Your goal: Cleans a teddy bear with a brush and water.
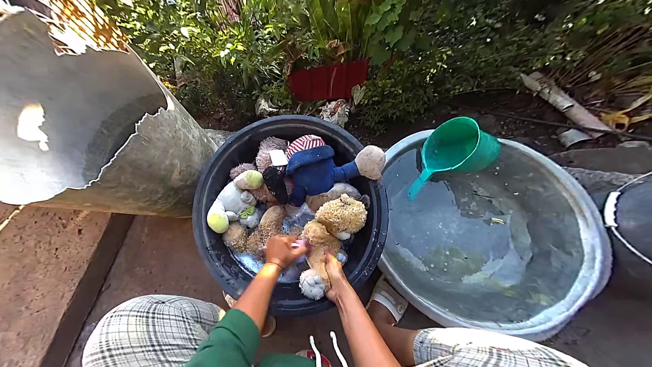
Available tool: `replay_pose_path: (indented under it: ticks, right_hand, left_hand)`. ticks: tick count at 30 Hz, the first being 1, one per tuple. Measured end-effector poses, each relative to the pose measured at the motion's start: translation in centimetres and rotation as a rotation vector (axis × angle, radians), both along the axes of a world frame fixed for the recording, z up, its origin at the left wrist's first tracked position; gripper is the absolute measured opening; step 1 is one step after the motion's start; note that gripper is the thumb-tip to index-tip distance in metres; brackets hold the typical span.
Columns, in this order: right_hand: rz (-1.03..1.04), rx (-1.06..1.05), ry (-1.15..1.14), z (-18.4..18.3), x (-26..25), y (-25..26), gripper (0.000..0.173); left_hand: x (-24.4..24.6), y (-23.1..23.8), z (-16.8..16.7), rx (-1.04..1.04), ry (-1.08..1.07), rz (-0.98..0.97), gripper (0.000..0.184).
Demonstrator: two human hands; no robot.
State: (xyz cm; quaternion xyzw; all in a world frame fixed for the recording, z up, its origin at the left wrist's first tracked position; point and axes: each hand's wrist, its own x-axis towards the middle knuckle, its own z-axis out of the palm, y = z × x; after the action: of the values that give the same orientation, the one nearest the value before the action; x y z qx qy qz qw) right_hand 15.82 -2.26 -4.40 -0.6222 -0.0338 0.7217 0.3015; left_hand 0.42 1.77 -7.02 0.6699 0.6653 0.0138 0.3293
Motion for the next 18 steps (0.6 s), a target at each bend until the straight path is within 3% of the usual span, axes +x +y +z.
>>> replay_pose_path:
  ticks: [2,4,6,7,10,11,13,15,16,17,18]
  right_hand:
    - [0.000,-0.027,-0.010,0.0,-0.3,0.4,0.056]
    - [-0.016,0.012,0.026,-0.7,-0.3,-0.5,0.052]
    - [-0.054,0.106,0.058,-1.5,-0.2,-1.3,0.042]
    - [-0.059,0.095,0.067,-1.6,-0.2,-1.5,0.042]
    - [-0.024,-0.049,0.029,-1.0,-0.1,0.1,0.057]
    - [-0.017,-0.064,0.020,-0.9,-0.3,0.4,0.058]
    - [-0.027,-0.040,0.031,-1.1,-0.4,0.0,0.057]
    - [-0.049,0.043,0.050,-1.3,-0.2,-0.7,0.049]
    - [-0.067,0.072,0.070,-1.3,-0.1,-0.9,0.044]
    - [-0.076,0.071,0.072,-1.4,-0.1,-1.1,0.043]
    - [-0.071,0.057,0.059,-1.3,-0.2,-0.8,0.046]
  left_hand:
    - [-1.2,0.5,0.5,0.058,0.015,0.064,0.060]
    - [1.4,-1.5,1.7,0.446,-0.253,0.048,0.048]
    - [4.3,-2.4,1.8,0.632,-0.438,-0.053,0.047]
    - [4.1,-2.7,1.0,0.564,-0.385,-0.065,0.048]
    - [-0.7,-0.4,-0.7,-0.065,-0.020,0.011,0.059]
    - [-1.6,0.1,-0.5,-0.084,0.007,0.056,0.061]
    - [-0.2,-1.2,0.9,0.226,-0.203,0.120,0.054]
    - [3.6,-2.2,2.0,0.538,-0.504,0.035,0.046]
    - [4.8,-2.3,1.9,0.590,-0.525,-0.018,0.048]
    - [4.7,-2.5,1.4,0.512,-0.438,-0.029,0.050]
    - [3.4,-2.3,1.0,0.293,-0.297,0.008,0.049]
